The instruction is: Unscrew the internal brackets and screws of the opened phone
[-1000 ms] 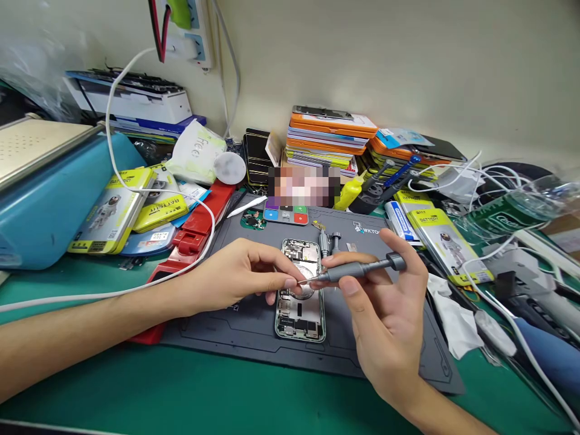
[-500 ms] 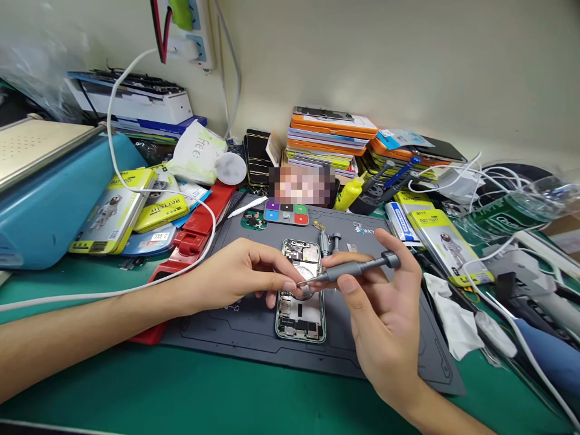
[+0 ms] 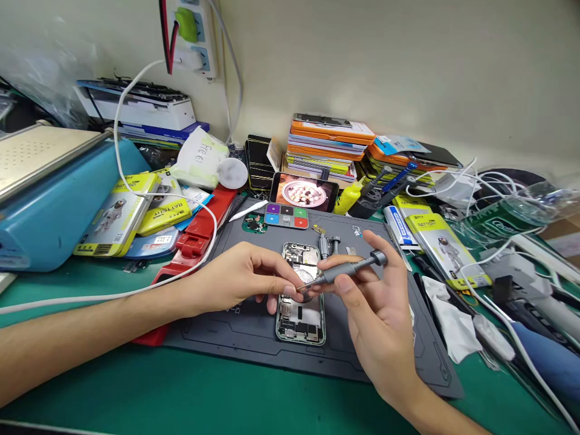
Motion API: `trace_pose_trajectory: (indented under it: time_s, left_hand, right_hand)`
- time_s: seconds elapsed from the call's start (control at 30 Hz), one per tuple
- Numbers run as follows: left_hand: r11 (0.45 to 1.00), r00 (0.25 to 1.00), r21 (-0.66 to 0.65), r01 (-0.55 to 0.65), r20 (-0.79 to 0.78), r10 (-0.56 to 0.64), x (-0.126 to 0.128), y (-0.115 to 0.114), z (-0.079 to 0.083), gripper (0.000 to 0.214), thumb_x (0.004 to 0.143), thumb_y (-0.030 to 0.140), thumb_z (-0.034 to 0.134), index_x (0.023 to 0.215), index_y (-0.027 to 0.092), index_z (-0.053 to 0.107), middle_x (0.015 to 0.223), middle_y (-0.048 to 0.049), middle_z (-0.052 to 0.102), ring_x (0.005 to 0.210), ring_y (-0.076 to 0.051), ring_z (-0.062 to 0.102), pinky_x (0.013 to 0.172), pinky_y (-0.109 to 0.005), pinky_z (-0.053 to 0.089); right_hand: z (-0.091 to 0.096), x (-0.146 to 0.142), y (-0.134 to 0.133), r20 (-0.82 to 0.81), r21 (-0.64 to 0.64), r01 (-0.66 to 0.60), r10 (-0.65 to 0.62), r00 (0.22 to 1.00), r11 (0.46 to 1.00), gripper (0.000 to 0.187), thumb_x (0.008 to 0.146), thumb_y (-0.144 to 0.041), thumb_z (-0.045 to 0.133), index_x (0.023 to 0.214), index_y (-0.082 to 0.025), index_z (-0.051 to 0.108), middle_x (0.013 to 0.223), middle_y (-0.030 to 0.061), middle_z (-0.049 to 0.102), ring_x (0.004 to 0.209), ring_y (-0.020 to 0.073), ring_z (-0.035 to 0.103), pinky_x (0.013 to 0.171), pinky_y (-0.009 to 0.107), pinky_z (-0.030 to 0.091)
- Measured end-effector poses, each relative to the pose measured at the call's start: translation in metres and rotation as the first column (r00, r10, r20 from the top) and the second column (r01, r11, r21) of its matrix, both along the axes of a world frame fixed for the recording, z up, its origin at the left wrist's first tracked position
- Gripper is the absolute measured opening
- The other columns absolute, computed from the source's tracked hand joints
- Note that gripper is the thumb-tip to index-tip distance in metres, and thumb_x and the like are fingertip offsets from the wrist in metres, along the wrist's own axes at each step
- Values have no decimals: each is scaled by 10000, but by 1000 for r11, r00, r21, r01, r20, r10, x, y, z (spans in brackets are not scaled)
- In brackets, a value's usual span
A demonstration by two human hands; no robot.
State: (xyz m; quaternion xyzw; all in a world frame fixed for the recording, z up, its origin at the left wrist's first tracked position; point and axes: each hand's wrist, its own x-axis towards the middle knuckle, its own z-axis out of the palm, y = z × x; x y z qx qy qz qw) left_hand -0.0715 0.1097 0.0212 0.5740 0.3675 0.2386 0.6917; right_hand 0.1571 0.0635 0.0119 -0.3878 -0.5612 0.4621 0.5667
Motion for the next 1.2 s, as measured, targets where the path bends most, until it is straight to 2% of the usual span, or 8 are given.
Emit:
trace_pose_trajectory:
  time_s: [0.17,0.43,0.8,1.2]
  left_hand:
    - [1000,1000,-10,6,8,-6,0,1,0,112,949,292,803,989,202,856,979,-32,849,650,-106,718,612,-213,491]
    - [1000,1000,-25,4,21,-3,-1,0,2,91,928,278,826,963,203,862,985,-31,858,646,-101,723,615,-212,493]
    - [998,999,-62,-17,44,20,3,0,6,44,875,184,851,914,172,869,903,-33,860,629,-91,733,575,-168,483]
    - [998,998,-68,2,57,2,1,2,3,61,897,168,840,939,187,880,912,-20,865,640,-77,736,589,-153,493]
  right_hand:
    - [-1,2,1,-2,-38,-9,9,1000,999,506,1079,-319,653,1518,-350,405,1153,64,789,799,190,802,711,367,718]
    - [2,-1,2,-90,-71,-25,18,996,997,487,1053,-271,688,1474,-341,452,1063,21,788,740,166,796,686,329,712]
    - [4,0,2,-125,-154,-26,7,992,988,492,1043,-285,712,1467,-352,470,1075,20,798,755,160,797,690,311,697]
    - [1,0,5,-155,-211,-55,22,988,976,499,1038,-294,723,1474,-350,486,1071,24,801,760,160,793,689,296,681]
